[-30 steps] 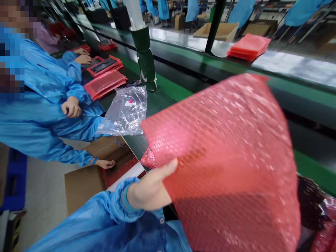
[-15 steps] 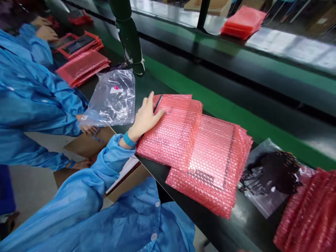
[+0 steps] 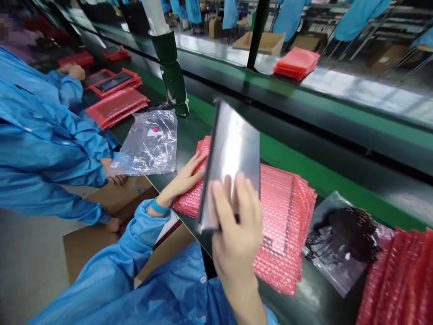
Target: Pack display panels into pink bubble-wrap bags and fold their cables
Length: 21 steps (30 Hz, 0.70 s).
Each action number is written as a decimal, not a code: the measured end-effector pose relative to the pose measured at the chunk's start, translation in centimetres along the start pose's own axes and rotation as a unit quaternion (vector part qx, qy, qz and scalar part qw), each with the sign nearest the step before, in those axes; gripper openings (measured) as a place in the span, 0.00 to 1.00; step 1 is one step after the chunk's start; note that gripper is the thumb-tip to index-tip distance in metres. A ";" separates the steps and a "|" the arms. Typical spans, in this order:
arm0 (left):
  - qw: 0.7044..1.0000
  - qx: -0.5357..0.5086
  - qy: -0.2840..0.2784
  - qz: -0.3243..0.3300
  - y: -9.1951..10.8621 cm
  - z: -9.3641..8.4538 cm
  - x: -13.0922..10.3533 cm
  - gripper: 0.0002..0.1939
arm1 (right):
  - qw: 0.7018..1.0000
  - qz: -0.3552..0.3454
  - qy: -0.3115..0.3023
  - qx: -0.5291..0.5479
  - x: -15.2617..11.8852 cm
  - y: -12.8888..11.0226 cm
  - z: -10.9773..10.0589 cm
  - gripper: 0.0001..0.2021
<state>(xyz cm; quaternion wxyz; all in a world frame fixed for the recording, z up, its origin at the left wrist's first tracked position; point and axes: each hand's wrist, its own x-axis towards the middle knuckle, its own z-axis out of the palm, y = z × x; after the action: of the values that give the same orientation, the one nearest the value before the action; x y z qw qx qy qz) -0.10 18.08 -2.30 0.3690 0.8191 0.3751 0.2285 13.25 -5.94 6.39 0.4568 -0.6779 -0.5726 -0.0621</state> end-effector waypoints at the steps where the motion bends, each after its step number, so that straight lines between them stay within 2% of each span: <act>1: 0.997 -0.070 0.015 -0.009 0.0 0.1 0.2 0.41 | 1.000 -0.023 0.000 -0.008 0.7 0.4 1.8 0.35; 2: 0.988 -0.148 0.040 -0.028 -0.1 0.2 0.4 0.39 | 0.999 -0.036 -0.010 -0.017 1.2 0.7 3.7 0.38; 4: 0.945 -0.302 0.092 -0.086 -0.2 0.3 0.7 0.34 | 0.997 -0.038 -0.057 -0.043 1.8 1.5 7.1 0.40; 6: 0.900 -0.402 0.113 -0.123 -0.5 0.4 0.7 0.30 | 0.988 -0.036 -0.135 -0.060 1.8 2.0 9.1 0.36; 7: 0.890 -0.426 0.109 -0.124 -0.6 0.5 0.7 0.29 | 0.981 -0.041 -0.182 -0.050 1.6 2.1 9.4 0.32; 9: 0.888 -0.439 0.087 -0.108 -1.0 0.7 0.5 0.27 | 0.963 -0.049 -0.264 0.030 1.4 1.9 8.5 0.28; 11: 0.891 -0.438 0.064 -0.101 -1.3 1.0 0.3 0.28 | 0.948 -0.035 -0.291 0.123 1.8 1.3 6.1 0.30; 14: 0.901 -0.419 0.051 -0.094 -1.8 1.2 0.3 0.36 | 0.961 0.016 -0.243 0.130 3.5 1.5 2.1 0.24; 16: 0.919 -0.386 0.048 -0.068 -2.0 1.2 0.5 0.39 | 0.967 0.072 -0.229 0.088 5.1 2.9 0.7 0.24; 19: 0.944 -0.322 0.049 -0.045 -2.0 1.0 0.9 0.39 | 0.951 0.149 -0.268 0.035 7.3 6.3 1.3 0.36; 21: 0.953 -0.295 0.061 -0.048 -1.9 0.9 1.2 0.39 | 0.946 0.154 -0.284 0.004 8.6 8.6 2.8 0.42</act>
<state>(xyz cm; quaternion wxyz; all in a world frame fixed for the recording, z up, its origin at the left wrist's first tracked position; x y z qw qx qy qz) 0.41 19.50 -4.23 0.5809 0.6398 0.3515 0.3601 22.08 2.75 5.28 0.2821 -0.7457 -0.5672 0.2065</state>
